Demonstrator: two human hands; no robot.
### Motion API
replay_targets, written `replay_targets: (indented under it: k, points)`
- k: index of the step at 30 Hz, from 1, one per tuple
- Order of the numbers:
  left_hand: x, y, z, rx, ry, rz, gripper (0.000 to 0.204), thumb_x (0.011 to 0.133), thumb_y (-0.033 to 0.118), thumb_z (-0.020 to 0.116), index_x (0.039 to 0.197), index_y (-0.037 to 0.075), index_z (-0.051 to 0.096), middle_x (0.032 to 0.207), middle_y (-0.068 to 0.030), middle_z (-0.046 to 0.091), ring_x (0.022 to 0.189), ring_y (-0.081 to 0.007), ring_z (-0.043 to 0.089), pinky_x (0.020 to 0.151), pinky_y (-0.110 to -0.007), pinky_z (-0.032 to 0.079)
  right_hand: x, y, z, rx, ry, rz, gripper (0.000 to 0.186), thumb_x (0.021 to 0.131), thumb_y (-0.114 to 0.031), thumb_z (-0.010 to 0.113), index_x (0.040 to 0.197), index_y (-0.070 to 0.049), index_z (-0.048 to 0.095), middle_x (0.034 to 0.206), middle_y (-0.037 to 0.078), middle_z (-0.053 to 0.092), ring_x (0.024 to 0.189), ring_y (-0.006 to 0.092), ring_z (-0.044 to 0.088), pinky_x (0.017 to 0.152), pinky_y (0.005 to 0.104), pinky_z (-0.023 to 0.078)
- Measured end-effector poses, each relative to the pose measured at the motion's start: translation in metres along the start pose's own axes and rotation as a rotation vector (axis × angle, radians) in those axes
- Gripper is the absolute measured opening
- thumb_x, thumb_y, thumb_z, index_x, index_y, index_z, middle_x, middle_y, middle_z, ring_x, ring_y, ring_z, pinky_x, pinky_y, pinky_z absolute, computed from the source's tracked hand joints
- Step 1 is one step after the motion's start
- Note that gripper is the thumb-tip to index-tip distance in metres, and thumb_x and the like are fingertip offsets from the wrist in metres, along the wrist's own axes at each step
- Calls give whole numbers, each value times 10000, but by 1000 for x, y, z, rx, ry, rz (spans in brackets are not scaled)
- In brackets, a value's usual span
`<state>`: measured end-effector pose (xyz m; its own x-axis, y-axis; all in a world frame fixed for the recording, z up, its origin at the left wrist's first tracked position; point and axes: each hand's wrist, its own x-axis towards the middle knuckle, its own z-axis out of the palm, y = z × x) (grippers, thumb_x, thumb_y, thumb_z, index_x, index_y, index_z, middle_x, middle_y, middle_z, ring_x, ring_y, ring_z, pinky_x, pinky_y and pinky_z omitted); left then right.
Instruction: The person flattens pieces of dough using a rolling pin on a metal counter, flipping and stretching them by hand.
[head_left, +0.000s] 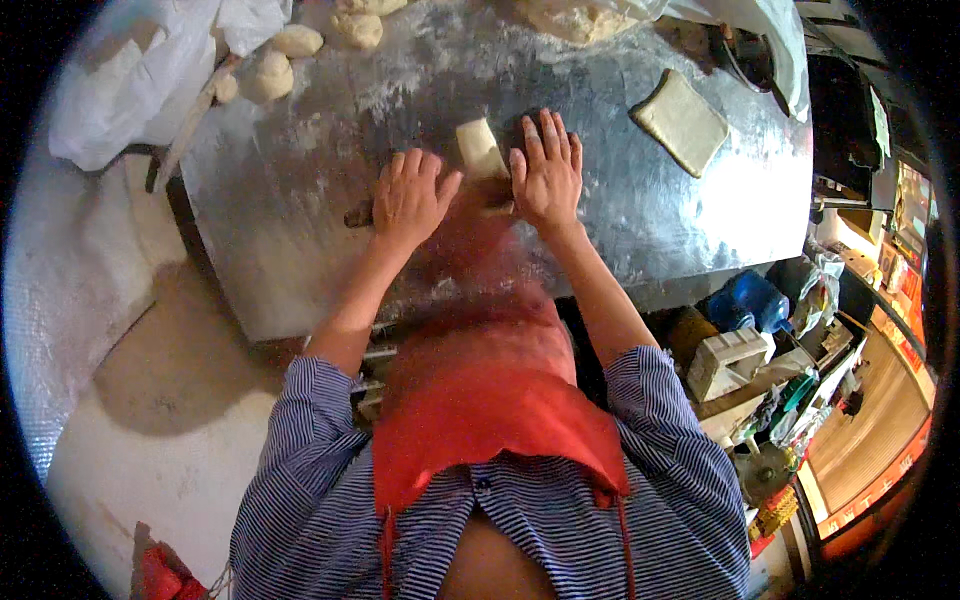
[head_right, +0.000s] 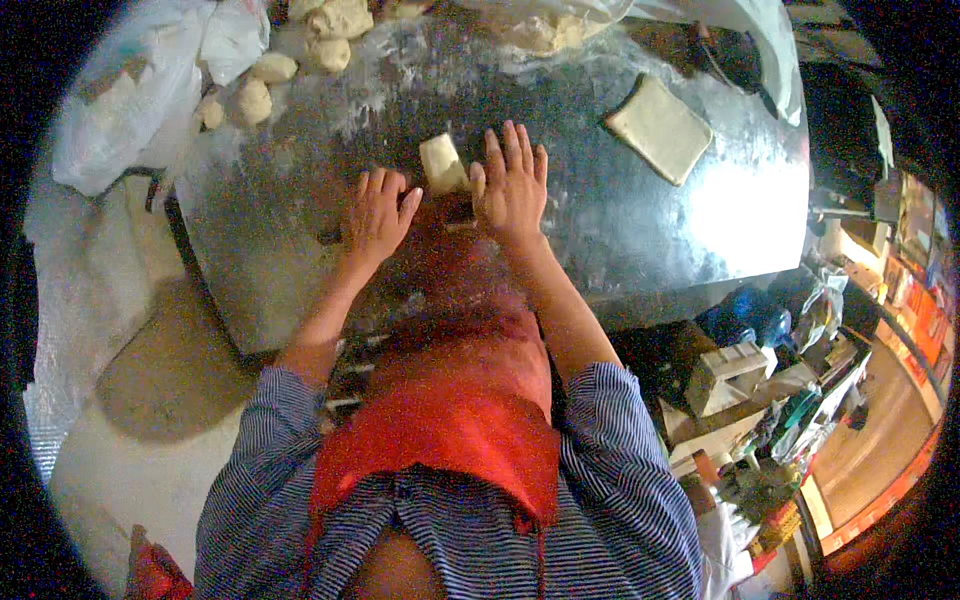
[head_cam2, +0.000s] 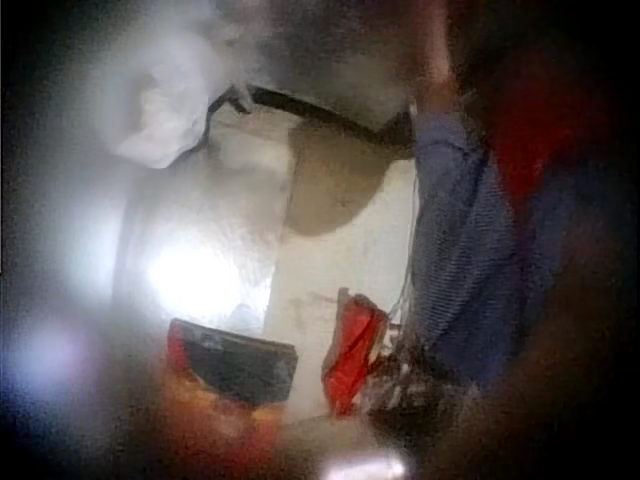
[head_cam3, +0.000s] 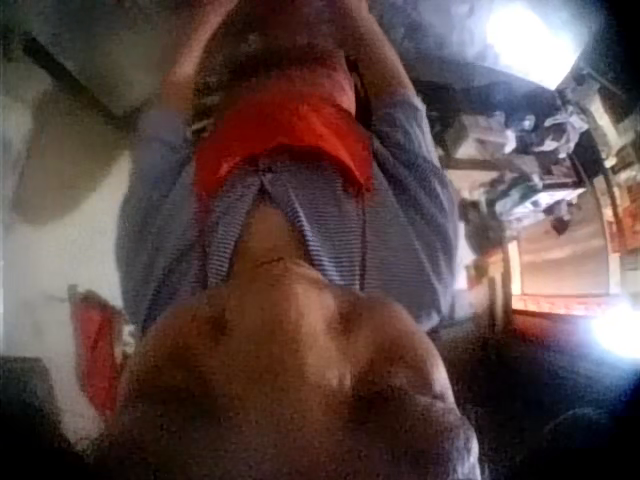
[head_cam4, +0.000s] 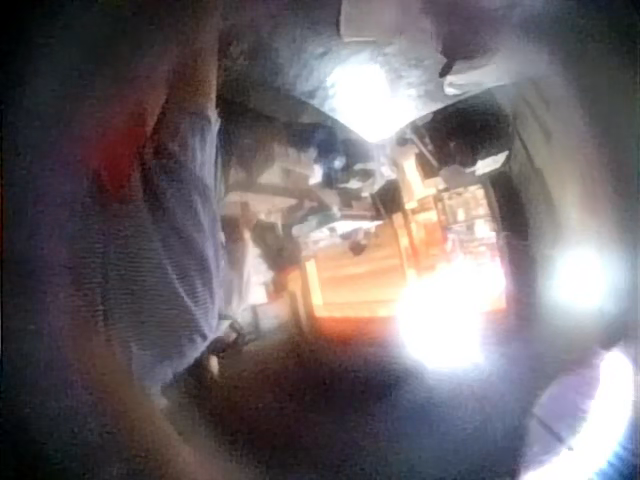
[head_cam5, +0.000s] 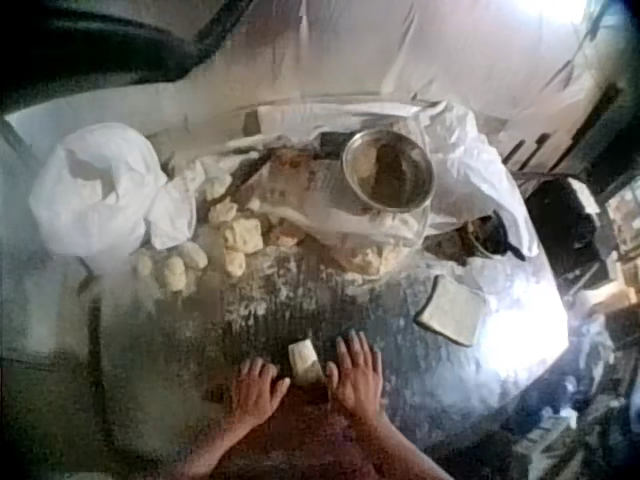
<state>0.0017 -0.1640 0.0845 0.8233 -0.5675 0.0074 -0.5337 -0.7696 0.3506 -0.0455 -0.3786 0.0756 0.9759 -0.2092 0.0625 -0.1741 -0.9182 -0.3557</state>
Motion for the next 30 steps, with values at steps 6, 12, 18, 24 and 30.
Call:
replay_targets:
  k: [6, 12, 18, 24, 30]
  points:
    - [-26, 2, -16, 33, -68, 218, 410, 814, 321, 775, 1135, 118, 621, 1066, -53, 598, 1068, -250, 558, 926, -396, 463, -31, 13, 5, 54, -60, -33, 471, 953, -266, 554, 1381, -70, 547, 1508, 139, 468, 1437, 299, 394, 1190, 495, 255]
    - [37, -19, -31, 48, -21, 169, 345, 874, 416, 700, 995, 105, 611, 1012, -72, 602, 993, -272, 575, 840, -409, 482, 76, -11, -10, 21, 128, -47, 482, 971, -296, 554, 1395, -68, 523, 1514, 156, 457, 1431, 323, 387, 1193, 497, 246]
    - [66, -44, 3, 138, 47, 62, 453, 911, 542, 605, 938, 90, 605, 966, -106, 601, 956, -305, 583, 795, -449, 485, 131, -7, 45, -73, 226, -17, 536, 985, -417, 515, 1419, -101, 519, 1502, 155, 473, 1414, 330, 399, 1151, 494, 289]
    - [80, -52, 0, 90, 55, 125, 418, 937, 506, 589, 951, 89, 607, 959, -111, 596, 966, -318, 590, 794, -458, 487, 107, -4, 44, -90, 167, 48, 540, 982, -414, 533, 1416, -94, 504, 1499, 189, 455, 1393, 365, 401, 1146, 498, 281]
    - [76, -45, -4, 56, 60, 167, 414, 904, 403, 669, 1139, 69, 601, 998, -118, 610, 962, -336, 611, 822, -456, 516, 107, -4, 41, 23, 270, -31, 476, 976, -391, 567, 1316, -58, 556, 1368, 183, 548, 1258, 363, 493, 1077, 504, 354]
